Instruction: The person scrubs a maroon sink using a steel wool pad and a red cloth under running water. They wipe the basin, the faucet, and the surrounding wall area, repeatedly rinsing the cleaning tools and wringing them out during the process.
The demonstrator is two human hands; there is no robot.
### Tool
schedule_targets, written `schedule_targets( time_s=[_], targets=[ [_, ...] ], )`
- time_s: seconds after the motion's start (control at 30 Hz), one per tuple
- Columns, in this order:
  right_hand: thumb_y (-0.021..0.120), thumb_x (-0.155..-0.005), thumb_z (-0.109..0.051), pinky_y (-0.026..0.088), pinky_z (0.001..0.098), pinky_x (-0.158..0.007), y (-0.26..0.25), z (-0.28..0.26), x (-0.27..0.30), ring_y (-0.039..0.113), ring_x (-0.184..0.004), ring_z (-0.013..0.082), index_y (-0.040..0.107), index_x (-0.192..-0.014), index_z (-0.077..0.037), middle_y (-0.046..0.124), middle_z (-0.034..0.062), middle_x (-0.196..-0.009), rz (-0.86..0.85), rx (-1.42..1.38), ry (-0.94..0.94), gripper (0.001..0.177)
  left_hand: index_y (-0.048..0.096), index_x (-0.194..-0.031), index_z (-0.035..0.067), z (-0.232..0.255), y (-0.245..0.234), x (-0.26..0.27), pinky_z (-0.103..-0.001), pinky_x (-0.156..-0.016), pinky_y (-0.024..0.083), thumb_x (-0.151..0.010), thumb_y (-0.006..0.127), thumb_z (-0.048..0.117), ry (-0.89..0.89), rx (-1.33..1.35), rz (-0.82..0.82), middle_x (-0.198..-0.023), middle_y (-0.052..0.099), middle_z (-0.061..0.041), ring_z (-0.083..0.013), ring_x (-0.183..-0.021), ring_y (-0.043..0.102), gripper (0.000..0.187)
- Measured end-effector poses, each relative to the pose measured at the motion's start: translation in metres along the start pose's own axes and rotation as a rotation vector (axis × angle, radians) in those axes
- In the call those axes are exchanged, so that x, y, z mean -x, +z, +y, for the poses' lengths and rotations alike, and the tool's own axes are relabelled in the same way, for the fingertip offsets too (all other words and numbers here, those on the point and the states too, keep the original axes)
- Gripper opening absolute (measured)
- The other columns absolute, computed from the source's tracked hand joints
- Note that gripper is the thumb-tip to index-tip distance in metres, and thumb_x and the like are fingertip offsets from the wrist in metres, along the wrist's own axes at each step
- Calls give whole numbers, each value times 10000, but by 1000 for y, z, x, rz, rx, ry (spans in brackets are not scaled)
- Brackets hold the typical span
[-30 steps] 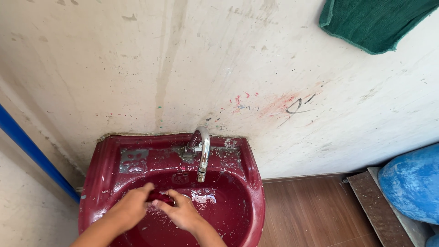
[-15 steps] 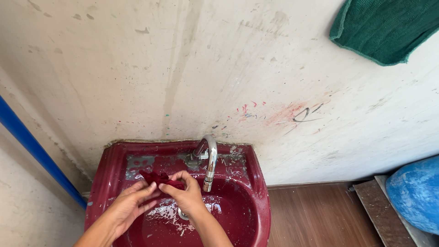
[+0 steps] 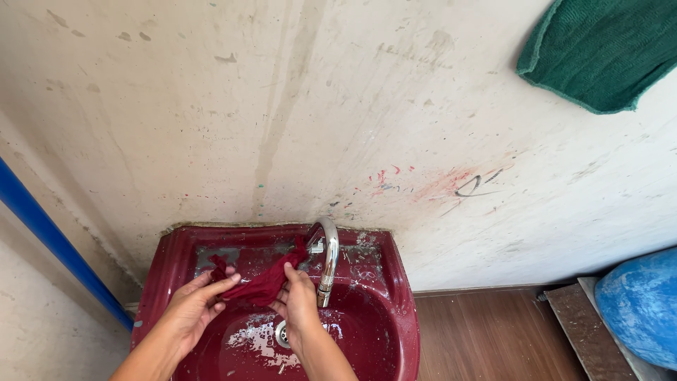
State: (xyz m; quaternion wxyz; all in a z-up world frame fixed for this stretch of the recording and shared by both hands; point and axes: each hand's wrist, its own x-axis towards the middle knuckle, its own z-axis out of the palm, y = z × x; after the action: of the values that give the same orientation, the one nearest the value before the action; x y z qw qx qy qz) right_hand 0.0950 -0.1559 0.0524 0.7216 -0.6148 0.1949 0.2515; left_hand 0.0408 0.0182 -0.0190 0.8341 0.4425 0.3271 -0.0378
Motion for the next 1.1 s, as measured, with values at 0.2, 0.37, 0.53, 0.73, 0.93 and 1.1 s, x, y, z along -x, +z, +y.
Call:
schedule_targets(
  time_s=[0.2,0.37,0.53,0.73,0.93,1.1],
  targets=[
    [719,-929,-214,543,322,-779,15,-3,9,701,-883,169,655,-1143,-76,724,70,-1042,45,-34,-116,263,620,-1221,-16,4,1,3,-364,-943,557,-814,795,225,-46,-85,36,-1170,723,-121,-208,-1098,667,504],
    [736,-874,-154,574,265,-836,15,-11,9,718,-932,115,708,-1276,-101,782,9,-1055,-66,54,-118,407,667,-1268,-52,15,5,13,-405,-1032,507,-829,795,349,-18,-310,79,-1204,735,-189,-268,-1187,667,609],
    [688,-923,-345,552,249,-841,16,-14,9,706,-933,100,712,-1265,-69,791,33,-1052,-115,185,-218,440,767,-1247,164,34,16,25,-378,-1021,473,-796,814,467,72,-528,-58,-1214,770,-113,-223,-1197,666,545],
    [827,-832,-256,573,307,-890,22,-19,11,700,-992,150,713,-1284,-29,717,99,-1144,-65,162,-235,519,819,-1057,14,18,24,-5,-340,-879,551,-783,836,335,309,-601,-166,-990,827,-135,-187,-939,707,422],
    [826,-758,-103,627,381,-974,15,-27,7,740,-1093,238,584,-1297,-61,721,151,-1238,-200,-48,4,593,683,-1067,52,27,13,-3,-338,-931,522,-974,630,247,129,-93,-160,-988,740,-100,-205,-962,682,223],
    [811,-861,-321,570,347,-835,8,-29,13,663,-967,249,661,-1213,65,723,178,-1078,-163,285,154,544,585,-1138,90,41,1,4,-301,-901,508,-888,689,136,144,200,-86,-1089,727,-47,-144,-1024,669,274]
  ],
)
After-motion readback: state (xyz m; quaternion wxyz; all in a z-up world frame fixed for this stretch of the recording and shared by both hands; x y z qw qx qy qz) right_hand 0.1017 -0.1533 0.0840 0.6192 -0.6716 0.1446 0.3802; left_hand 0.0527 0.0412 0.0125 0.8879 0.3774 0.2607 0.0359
